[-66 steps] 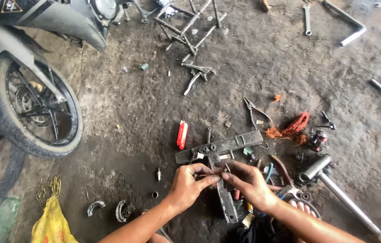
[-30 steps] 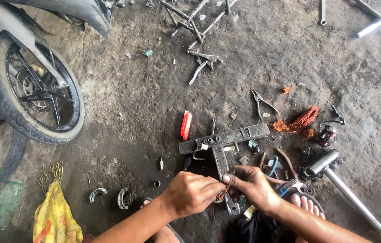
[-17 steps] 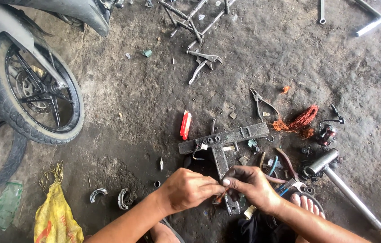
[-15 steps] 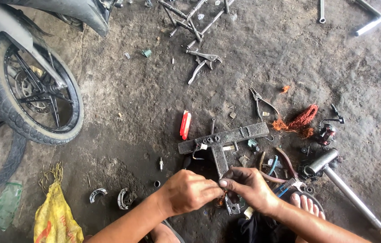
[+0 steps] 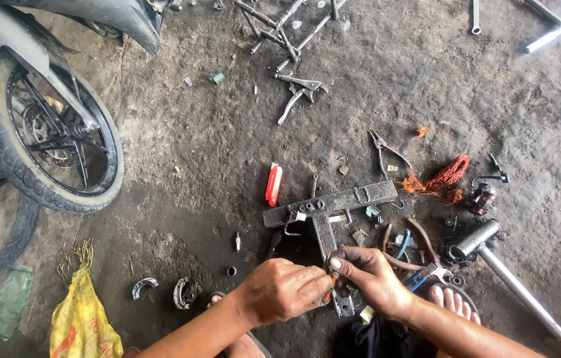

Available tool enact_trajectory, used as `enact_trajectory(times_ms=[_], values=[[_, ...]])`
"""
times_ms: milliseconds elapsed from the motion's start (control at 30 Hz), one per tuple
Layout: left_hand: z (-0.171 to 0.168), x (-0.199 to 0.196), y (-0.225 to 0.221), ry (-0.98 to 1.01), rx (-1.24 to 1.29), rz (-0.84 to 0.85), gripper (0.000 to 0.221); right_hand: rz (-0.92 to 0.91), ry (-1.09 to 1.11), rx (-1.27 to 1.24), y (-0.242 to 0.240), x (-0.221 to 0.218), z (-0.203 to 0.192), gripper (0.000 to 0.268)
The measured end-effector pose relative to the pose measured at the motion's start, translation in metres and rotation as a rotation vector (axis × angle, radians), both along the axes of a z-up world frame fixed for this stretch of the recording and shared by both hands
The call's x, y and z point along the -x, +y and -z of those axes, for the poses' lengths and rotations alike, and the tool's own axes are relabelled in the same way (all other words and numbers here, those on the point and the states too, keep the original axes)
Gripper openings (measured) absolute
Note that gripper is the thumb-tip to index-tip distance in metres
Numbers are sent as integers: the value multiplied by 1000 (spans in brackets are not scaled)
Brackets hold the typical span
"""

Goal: Repairing a motorcycle electrical or mechanical component on the floor of a service bay.

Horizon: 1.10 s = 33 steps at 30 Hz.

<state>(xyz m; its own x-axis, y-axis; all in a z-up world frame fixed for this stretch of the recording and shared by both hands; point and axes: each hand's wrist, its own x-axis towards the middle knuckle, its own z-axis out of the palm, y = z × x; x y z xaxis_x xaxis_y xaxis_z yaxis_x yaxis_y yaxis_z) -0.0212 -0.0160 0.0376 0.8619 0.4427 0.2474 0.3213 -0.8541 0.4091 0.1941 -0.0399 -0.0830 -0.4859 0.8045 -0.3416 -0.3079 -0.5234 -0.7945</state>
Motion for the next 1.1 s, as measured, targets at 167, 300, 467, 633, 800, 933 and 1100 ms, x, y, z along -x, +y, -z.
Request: enact_trajectory(times_ms=[167, 300, 467, 633, 800, 933, 1100], values=[[18, 3, 2, -97, 320, -224, 21, -35, -31, -25, 5, -3, 10, 26], [19, 1, 11, -19, 593, -614, 26, -84, -237, -37, 19, -4, 37, 30], [94, 37, 13, 100, 781, -833, 25, -173, -508, -5, 48, -6, 60, 30], [151, 49, 8, 35, 1420, -1126, 41, -250, -607, -36, 52, 7, 143, 32], [174, 37, 15, -408, 1796, -1228, 63, -236, -799, -353, 51, 29, 178, 36], [214, 33, 3, -577, 1627, -1243, 60, -104, -793, -326, 46, 30, 164, 38], [228, 14, -18, -1083, 1294, -1395, 32, -107, -784, 132, 37, 24, 75, 38]])
